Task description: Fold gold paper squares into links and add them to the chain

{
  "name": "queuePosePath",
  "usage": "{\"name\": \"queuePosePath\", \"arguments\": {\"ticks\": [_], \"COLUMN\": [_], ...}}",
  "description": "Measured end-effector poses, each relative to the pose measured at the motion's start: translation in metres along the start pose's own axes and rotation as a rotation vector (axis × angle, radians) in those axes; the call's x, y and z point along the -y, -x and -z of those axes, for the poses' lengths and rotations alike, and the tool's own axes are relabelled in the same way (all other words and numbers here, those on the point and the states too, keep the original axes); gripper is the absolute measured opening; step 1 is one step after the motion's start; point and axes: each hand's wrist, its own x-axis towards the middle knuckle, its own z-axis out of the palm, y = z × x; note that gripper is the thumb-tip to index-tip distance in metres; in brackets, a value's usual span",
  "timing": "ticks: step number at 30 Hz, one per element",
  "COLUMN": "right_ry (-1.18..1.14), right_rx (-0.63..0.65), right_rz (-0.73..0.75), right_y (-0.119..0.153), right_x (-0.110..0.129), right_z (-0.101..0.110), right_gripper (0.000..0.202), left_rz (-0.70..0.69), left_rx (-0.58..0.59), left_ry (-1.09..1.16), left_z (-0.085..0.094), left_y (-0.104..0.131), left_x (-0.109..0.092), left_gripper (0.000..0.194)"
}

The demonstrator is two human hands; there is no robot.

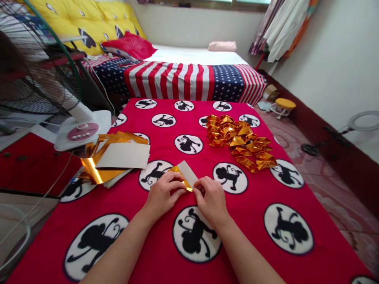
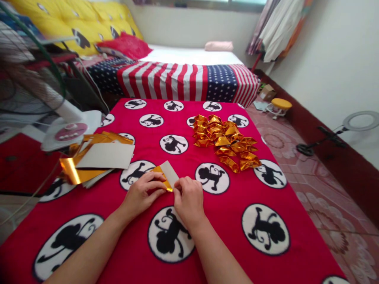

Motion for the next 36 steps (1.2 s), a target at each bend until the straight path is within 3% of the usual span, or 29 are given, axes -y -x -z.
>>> {"name": "queuePosePath", "arguments": {"ticks": [9,16,36], "right_ry": [0.032,0.010,0.016], "right_rx": [0.020,0.009,0.021], "right_rz": [-0.067,-0.094,-0.087], "right_y": [-0.006,-0.007,-0.007], "right_x": [0.004,0.004,0.005], "right_z": [0.000,-0.001,0.000], "right_gripper": [0.012,0.012,0.009], "left_rz": [-0.001,0.074,0.127], "left_rx": [-0.014,-0.055,-0.102], "left_ry": [-0.002,0.015,-0.083], "left_z": [0.000,-0.003,-0.011], "left_y": [0.000,-0.002,-0.006], "left_x": [-0.001,-0.006,-0.016], "left_gripper": [0.008,0.007,0.012]}}
